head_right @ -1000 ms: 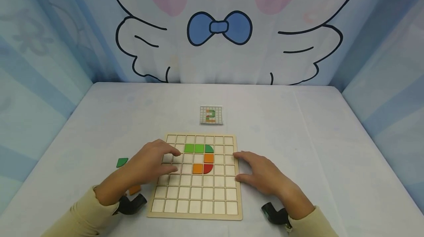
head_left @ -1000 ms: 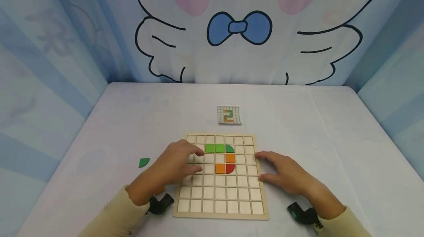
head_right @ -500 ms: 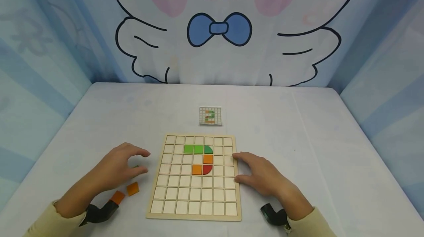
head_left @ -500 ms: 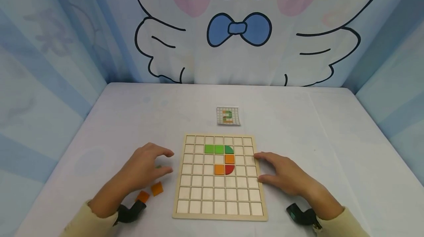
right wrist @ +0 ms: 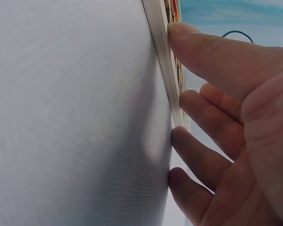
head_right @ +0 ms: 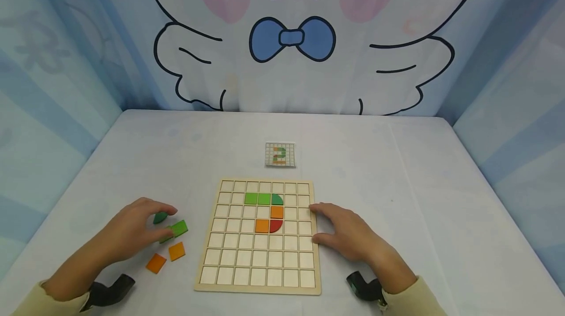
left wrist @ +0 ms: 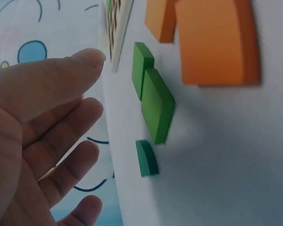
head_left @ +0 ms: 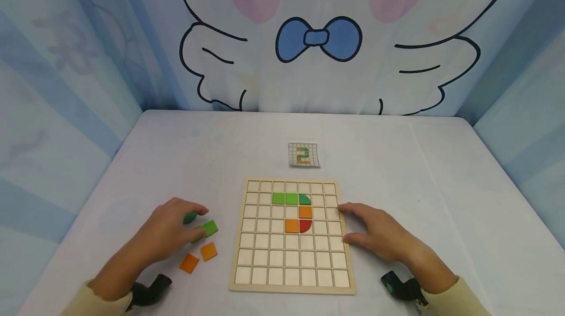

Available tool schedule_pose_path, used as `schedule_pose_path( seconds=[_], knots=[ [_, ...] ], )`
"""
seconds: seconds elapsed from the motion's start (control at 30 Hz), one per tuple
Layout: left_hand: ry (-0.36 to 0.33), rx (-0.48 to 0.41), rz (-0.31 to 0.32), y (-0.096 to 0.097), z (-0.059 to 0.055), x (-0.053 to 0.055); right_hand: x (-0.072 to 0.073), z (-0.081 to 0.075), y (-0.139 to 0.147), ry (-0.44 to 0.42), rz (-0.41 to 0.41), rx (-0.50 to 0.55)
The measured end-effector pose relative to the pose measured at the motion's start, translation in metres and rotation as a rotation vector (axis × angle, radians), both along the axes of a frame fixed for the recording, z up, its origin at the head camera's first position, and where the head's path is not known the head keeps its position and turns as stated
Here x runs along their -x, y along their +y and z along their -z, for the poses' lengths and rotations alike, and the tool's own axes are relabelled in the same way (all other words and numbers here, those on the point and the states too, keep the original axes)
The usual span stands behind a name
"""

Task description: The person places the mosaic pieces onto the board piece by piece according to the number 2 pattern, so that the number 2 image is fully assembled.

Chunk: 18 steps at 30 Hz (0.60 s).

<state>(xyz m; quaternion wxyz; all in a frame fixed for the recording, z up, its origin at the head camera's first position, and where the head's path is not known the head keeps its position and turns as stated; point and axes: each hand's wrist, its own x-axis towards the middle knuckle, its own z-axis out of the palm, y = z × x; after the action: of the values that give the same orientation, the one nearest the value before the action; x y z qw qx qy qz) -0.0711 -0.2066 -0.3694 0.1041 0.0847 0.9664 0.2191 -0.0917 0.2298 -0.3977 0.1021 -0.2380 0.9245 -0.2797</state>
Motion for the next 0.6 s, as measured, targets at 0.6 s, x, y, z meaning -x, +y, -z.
schedule_pose_path(
  seconds=[0.6],
  knots=[
    [0.030, 0.079, -0.069, -0.033, 0.014, 0.013, 0.000, 0.000, 0.001, -0.007, -0.001, 0.004]
  ],
)
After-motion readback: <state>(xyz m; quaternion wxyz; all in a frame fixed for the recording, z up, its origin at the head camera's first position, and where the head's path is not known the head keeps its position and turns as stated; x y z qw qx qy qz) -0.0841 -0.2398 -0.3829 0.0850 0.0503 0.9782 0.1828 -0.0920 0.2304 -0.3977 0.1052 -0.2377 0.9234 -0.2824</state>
